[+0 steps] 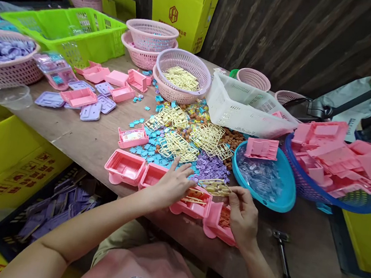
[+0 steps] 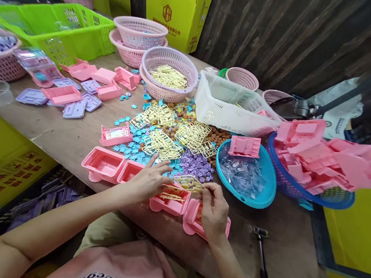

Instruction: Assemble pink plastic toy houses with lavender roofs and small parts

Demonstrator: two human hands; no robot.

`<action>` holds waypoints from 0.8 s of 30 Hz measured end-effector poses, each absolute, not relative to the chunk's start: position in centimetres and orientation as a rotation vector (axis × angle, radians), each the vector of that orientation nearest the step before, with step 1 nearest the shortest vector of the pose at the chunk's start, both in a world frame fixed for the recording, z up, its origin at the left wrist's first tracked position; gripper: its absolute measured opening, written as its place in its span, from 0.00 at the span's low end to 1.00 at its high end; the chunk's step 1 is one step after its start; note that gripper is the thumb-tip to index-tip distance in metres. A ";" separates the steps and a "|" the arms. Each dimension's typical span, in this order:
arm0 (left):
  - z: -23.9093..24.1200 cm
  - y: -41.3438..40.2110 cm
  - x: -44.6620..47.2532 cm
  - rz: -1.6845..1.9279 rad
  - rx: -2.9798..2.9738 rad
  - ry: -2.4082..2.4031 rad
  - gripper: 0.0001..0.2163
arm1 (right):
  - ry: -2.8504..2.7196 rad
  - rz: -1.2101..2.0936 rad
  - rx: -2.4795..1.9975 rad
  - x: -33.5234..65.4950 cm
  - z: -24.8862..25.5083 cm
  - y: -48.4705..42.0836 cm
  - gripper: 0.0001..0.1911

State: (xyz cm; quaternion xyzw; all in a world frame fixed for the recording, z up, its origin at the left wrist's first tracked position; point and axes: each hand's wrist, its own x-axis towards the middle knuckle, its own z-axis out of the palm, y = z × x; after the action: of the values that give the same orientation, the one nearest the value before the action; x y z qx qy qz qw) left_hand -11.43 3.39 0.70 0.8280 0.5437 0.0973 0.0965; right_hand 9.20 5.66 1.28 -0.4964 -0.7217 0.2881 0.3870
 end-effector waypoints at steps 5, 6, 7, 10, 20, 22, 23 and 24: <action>-0.2 3.5 -10.9 0.155 2.407 1.595 0.09 | -1.759 0.826 -1.326 9.2 1.4 6.0 0.11; -0.1 3.5 -11.0 0.218 2.369 1.632 0.08 | -1.753 0.841 -1.332 9.2 1.5 6.1 0.11; 0.1 3.5 -11.1 0.307 2.326 1.672 0.07 | -1.741 0.867 -1.333 9.2 1.5 6.1 0.12; 0.7 3.3 -11.2 0.510 2.257 1.656 0.11 | -1.685 0.968 -1.307 8.9 1.7 6.4 0.13; 1.7 3.9 -12.0 1.082 1.401 1.154 0.13 | -1.559 1.281 -1.211 6.5 2.0 7.3 0.15; 1.7 4.3 -12.1 1.149 1.236 1.072 0.10 | -1.647 1.343 -1.164 5.3 2.1 7.4 0.15; 1.6 4.5 -12.1 1.163 1.200 1.081 0.10 | -1.725 1.344 -1.133 4.7 2.3 7.5 0.15; 1.4 4.7 -12.2 1.162 1.191 1.103 0.11 | -1.816 1.332 -1.099 4.1 2.4 7.7 0.14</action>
State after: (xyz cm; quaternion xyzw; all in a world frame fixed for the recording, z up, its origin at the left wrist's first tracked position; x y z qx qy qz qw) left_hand -12.15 4.70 1.44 0.5013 0.4645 0.4893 0.5418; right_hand 4.05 7.70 2.44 -0.4164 -0.6884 0.5048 0.3127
